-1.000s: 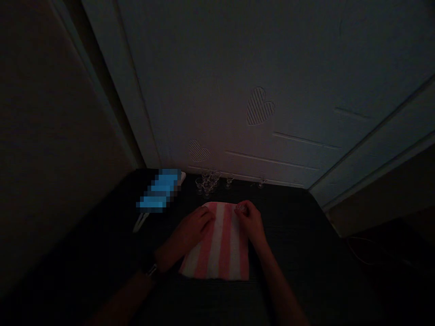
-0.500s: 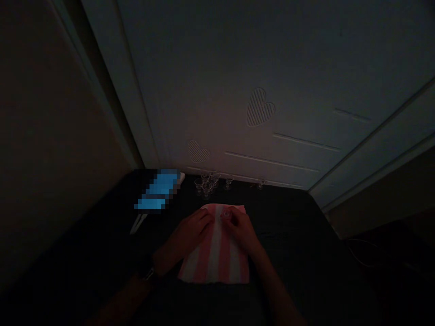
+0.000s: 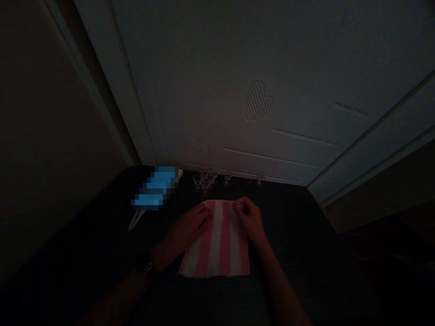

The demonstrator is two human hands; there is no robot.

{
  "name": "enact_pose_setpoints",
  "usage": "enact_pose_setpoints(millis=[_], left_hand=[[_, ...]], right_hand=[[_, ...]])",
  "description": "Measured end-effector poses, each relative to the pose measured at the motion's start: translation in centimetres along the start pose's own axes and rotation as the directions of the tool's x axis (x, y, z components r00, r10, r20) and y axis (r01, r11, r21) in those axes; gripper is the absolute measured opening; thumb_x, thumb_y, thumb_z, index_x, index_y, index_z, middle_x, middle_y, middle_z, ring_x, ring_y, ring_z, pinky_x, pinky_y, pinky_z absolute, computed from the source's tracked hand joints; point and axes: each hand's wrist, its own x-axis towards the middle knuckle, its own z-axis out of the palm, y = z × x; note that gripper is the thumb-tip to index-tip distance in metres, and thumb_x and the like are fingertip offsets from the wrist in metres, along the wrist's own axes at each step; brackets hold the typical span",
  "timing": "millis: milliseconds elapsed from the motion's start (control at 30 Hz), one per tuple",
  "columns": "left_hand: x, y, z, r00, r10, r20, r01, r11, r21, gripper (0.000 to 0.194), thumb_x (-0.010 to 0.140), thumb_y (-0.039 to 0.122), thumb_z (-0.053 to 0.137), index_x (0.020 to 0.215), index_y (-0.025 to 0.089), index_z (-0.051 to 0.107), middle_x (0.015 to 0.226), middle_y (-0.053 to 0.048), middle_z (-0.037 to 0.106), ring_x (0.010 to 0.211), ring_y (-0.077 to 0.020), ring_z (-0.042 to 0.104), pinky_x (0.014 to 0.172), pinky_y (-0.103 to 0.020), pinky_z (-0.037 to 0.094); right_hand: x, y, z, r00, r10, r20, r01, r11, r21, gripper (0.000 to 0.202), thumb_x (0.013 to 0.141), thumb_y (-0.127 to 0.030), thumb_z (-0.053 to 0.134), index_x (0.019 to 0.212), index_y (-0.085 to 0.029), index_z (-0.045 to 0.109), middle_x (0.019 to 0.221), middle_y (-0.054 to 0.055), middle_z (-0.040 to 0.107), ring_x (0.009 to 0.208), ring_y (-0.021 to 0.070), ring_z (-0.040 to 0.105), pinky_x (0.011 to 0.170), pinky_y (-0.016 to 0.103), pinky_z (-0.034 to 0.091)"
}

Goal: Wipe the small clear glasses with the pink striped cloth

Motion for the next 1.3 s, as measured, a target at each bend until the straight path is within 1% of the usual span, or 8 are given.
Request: enact_pose_setpoints(millis=[167, 367, 467, 700, 967, 1067, 1200, 1300], left_hand=[[-0.1, -0.3, 0.4, 1.0, 0.008, -0.011, -0.008, 1.0, 0.016, 0.02, 0.085, 0.018, 0.041, 0.095, 0.021, 0.059, 0.104, -0.003, 0.057, 0.099, -0.0165, 0.052, 0.089, -0.03, 0.041], [-0.1, -0.5, 0.5, 1.0, 0.013, -0.005, -0.013, 0.999, 0.031, 0.02, 0.087, 0.02, 0.04, 0.098, 0.022, 0.057, 0.105, -0.002, 0.056, 0.096, -0.0154, 0.053, 0.085, -0.028, 0.043], [-0.1, -0.4, 0.5, 1.0, 0.01, -0.006, -0.009, 0.999, 0.048, 0.021, 0.087, 0.021, 0.039, 0.099, 0.022, 0.057, 0.106, -0.003, 0.055, 0.096, -0.016, 0.053, 0.084, -0.029, 0.042], [0.0, -0.4, 0.5, 1.0, 0.013, 0.017, -0.013, 0.999, 0.033, 0.021, 0.086, 0.018, 0.039, 0.098, 0.022, 0.056, 0.105, -0.003, 0.055, 0.098, -0.0163, 0.051, 0.086, -0.029, 0.042], [-0.1, -0.3, 0.4, 1.0, 0.013, 0.009, -0.013, 0.999, 0.037, 0.022, 0.087, 0.019, 0.039, 0.098, 0.022, 0.057, 0.104, -0.002, 0.056, 0.097, -0.0159, 0.052, 0.085, -0.028, 0.042], [-0.1, -0.2, 0.2, 1.0, 0.029, 0.007, -0.029, 0.999, 0.031, 0.022, 0.087, 0.019, 0.037, 0.099, 0.022, 0.056, 0.106, -0.002, 0.056, 0.099, -0.0161, 0.052, 0.088, -0.029, 0.042], [-0.1, -0.2, 0.1, 1.0, 0.019, 0.0, -0.019, 1.0, 0.023, 0.021, 0.086, 0.018, 0.039, 0.097, 0.022, 0.057, 0.105, -0.002, 0.056, 0.098, -0.0161, 0.053, 0.086, -0.029, 0.042], [-0.1, -0.2, 0.1, 1.0, 0.03, -0.006, -0.03, 0.999, 0.027, 0.021, 0.087, 0.019, 0.039, 0.098, 0.022, 0.057, 0.103, -0.002, 0.057, 0.097, -0.0161, 0.053, 0.086, -0.029, 0.043]], right_hand=[[-0.5, -1.0, 1.5, 0.947, -0.114, 0.299, 0.102, 0.993, 0.055, 0.014, 0.08, -0.025, 0.046, 0.084, -0.019, 0.059, 0.073, -0.001, 0.059, 0.064, 0.0113, 0.053, 0.06, 0.021, 0.039], [0.5, 1.1, -0.6, 0.999, 0.044, -0.025, -0.046, 0.997, -0.065, 0.018, 0.082, -0.033, 0.046, 0.085, -0.019, 0.057, 0.076, 0.0, 0.061, 0.068, 0.014, 0.056, 0.06, 0.023, 0.039], [0.5, 1.4, -1.0, 0.994, 0.062, -0.086, -0.065, 0.997, -0.042, 0.02, 0.084, -0.035, 0.043, 0.081, -0.019, 0.055, 0.071, -0.001, 0.058, 0.064, 0.0133, 0.054, 0.057, 0.022, 0.038], [-0.3, 0.1, 0.7, 0.982, -0.062, 0.179, 0.06, 0.998, 0.016, 0.015, 0.081, -0.029, 0.047, 0.081, -0.019, 0.058, 0.071, -0.002, 0.059, 0.064, 0.0117, 0.053, 0.059, 0.021, 0.039], [-0.2, 0.7, -0.5, 0.996, -0.011, -0.09, -0.004, 0.987, -0.162, 0.018, 0.085, -0.03, 0.042, 0.085, -0.019, 0.056, 0.072, -0.001, 0.059, 0.064, 0.0119, 0.054, 0.057, 0.021, 0.036], [-0.4, 0.1, -0.2, 0.998, -0.05, -0.046, 0.045, 0.993, -0.11, 0.019, 0.085, -0.031, 0.043, 0.081, -0.019, 0.056, 0.069, -0.002, 0.057, 0.062, 0.0109, 0.052, 0.056, 0.02, 0.035], [-0.6, -0.5, 0.6, 0.978, -0.115, 0.174, 0.128, 0.99, -0.063, 0.017, 0.084, -0.03, 0.045, 0.079, -0.019, 0.056, 0.069, -0.002, 0.057, 0.06, 0.0099, 0.051, 0.055, 0.019, 0.034], [-0.5, -0.1, 0.6, 0.987, -0.082, 0.137, 0.1, 0.987, -0.128, 0.016, 0.085, -0.03, 0.044, 0.083, -0.019, 0.056, 0.066, -0.002, 0.056, 0.057, 0.0101, 0.051, 0.054, 0.02, 0.033]])
